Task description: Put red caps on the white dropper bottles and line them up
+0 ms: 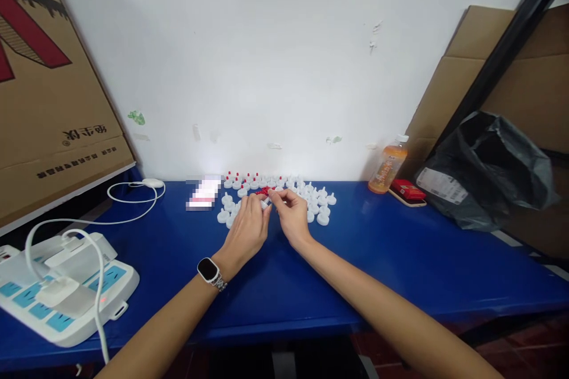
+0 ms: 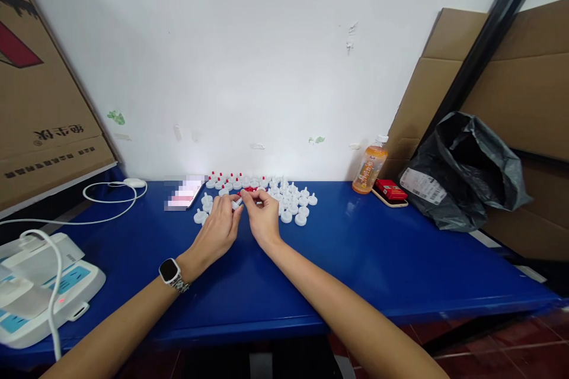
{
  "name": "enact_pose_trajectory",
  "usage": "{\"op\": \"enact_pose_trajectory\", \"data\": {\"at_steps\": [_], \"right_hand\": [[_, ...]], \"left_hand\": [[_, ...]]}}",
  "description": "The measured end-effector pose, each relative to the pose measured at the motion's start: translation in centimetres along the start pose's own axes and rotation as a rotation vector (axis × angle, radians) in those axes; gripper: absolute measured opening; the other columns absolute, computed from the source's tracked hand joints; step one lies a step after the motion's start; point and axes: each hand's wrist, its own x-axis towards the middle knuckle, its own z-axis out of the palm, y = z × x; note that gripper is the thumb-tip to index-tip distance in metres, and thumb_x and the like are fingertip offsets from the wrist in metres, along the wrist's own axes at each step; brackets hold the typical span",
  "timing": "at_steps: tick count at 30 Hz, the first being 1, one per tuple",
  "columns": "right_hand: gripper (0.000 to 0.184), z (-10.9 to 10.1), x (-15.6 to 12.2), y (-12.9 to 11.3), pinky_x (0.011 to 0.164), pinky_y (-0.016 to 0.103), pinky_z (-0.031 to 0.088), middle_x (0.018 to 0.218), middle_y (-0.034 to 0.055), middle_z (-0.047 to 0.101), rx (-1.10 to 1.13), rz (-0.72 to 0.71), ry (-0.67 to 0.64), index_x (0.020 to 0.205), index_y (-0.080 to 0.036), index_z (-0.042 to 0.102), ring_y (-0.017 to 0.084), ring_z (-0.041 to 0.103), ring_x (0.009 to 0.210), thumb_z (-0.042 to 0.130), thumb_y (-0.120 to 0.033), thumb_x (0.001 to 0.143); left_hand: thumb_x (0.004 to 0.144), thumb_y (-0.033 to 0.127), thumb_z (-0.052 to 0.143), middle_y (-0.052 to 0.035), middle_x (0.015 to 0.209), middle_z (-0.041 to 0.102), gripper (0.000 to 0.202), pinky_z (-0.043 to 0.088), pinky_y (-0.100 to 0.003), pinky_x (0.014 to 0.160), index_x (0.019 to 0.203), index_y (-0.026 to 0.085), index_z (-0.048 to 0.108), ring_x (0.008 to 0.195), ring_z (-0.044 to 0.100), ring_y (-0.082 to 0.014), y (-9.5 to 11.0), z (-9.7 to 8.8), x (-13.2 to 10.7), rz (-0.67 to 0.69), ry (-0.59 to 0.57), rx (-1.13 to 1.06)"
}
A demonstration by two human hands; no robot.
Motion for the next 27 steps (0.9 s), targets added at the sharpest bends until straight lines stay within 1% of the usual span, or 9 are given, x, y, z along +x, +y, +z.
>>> {"op": "enact_pose_trajectory", "data": {"at_steps": [4, 6, 10, 12, 14, 17, 19, 21, 27], "right_hand": [[0.029, 0.5, -0.2, -0.5, 0.070, 0.029, 0.051, 0.078, 0.0029, 0.067, 0.037, -0.011, -0.037, 0.075, -0.021, 0.064, 0.016, 0.060, 0.072, 0.068, -0.049, 0.080], [0.028, 0.4, 0.1, -0.6, 0.068, 0.028, 0.051, 0.080, 0.0027, 0.067, 0.062, -0.012, -0.077, 0.078, -0.021, 0.063, 0.016, 0.061, 0.072, 0.069, -0.048, 0.078], [0.027, -1.6, 1.7, -0.5, 0.059, 0.026, 0.046, 0.068, -0.0008, 0.063, 0.021, 0.073, -0.232, 0.078, -0.021, 0.058, 0.014, 0.058, 0.061, 0.072, -0.044, 0.075], [0.024, -2.9, 2.8, -0.4, 0.057, 0.026, 0.044, 0.065, -0.0015, 0.063, -0.076, 0.066, -0.265, 0.078, -0.020, 0.057, 0.013, 0.056, 0.058, 0.070, -0.040, 0.076], [0.018, -4.1, 4.0, -0.3, 0.059, 0.025, 0.044, 0.068, -0.0006, 0.065, -0.276, -0.031, -0.276, 0.078, -0.020, 0.058, 0.013, 0.058, 0.061, 0.067, -0.035, 0.078], [0.006, -5.1, 5.7, -0.1, 0.063, 0.025, 0.044, 0.071, -0.0001, 0.067, -0.606, -0.141, -0.394, 0.078, -0.018, 0.061, 0.013, 0.060, 0.066, 0.064, -0.024, 0.079], [0.003, -5.0, 6.5, 0.1, 0.065, 0.025, 0.044, 0.071, -0.0001, 0.068, -0.731, -0.169, -0.498, 0.078, -0.018, 0.063, 0.013, 0.061, 0.068, 0.063, -0.020, 0.080], [0.003, -4.5, 7.2, 0.2, 0.067, 0.025, 0.044, 0.074, 0.0006, 0.069, -0.787, -0.210, -0.564, 0.078, -0.017, 0.065, 0.014, 0.062, 0.070, 0.063, -0.019, 0.080], [0.004, -1.7, 9.8, 0.6, 0.069, 0.024, 0.045, 0.078, 0.0014, 0.070, -0.853, -0.300, -0.565, 0.082, -0.017, 0.066, 0.014, 0.063, 0.074, 0.063, -0.018, 0.081]], "left_hand": [[0.104, 0.028, 0.028, -0.0157, 0.117, 0.052, 0.031, 0.049, -0.048, 0.092, 0.128, 0.014, 0.040, 0.110, 0.050, -0.0286, 0.6, 0.1, -0.1, -0.016, 0.050, -0.010], [0.104, 0.027, 0.028, -0.0158, 0.121, 0.052, 0.032, 0.048, -0.047, 0.096, 0.131, 0.014, 0.039, 0.112, 0.049, -0.0277, 0.7, 0.0, -0.1, -0.003, 0.052, -0.035], [0.103, 0.031, 0.033, -0.0148, 0.127, 0.053, 0.041, 0.045, -0.046, 0.101, 0.142, 0.016, 0.033, 0.117, 0.049, -0.0273, 0.2, -0.6, 0.2, 0.022, -0.013, -0.062], [0.102, 0.036, 0.038, -0.0128, 0.121, 0.056, 0.044, 0.044, -0.046, 0.100, 0.142, 0.017, 0.036, 0.114, 0.051, -0.0275, -0.5, -1.1, 0.6, 0.021, -0.047, -0.050], [0.101, 0.037, 0.040, -0.0105, 0.113, 0.059, 0.039, 0.045, -0.045, 0.098, 0.134, 0.018, 0.046, 0.110, 0.053, -0.0273, -1.5, -1.6, 0.9, -0.007, -0.057, -0.030], [0.101, 0.031, 0.035, -0.0091, 0.109, 0.063, 0.031, 0.046, -0.043, 0.094, 0.123, 0.019, 0.053, 0.105, 0.056, -0.0258, -3.2, -2.3, 1.3, -0.119, -0.020, -0.030], [0.100, 0.030, 0.038, -0.0078, 0.105, 0.064, 0.026, 0.046, -0.042, 0.092, 0.116, 0.020, 0.057, 0.103, 0.057, -0.0256, -4.0, -2.6, 1.4, -0.157, -0.012, -0.017], [0.098, 0.029, 0.041, -0.0071, 0.102, 0.064, 0.023, 0.046, -0.042, 0.090, 0.110, 0.021, 0.059, 0.101, 0.057, -0.0257, -4.4, -2.7, 1.4, -0.165, -0.025, -0.006], [0.096, 0.030, 0.044, -0.0065, 0.100, 0.063, 0.019, 0.046, -0.042, 0.091, 0.102, 0.021, 0.060, 0.099, 0.057, -0.0255, -5.5, -2.8, 1.3, -0.165, 0.000, 0.000]]}}
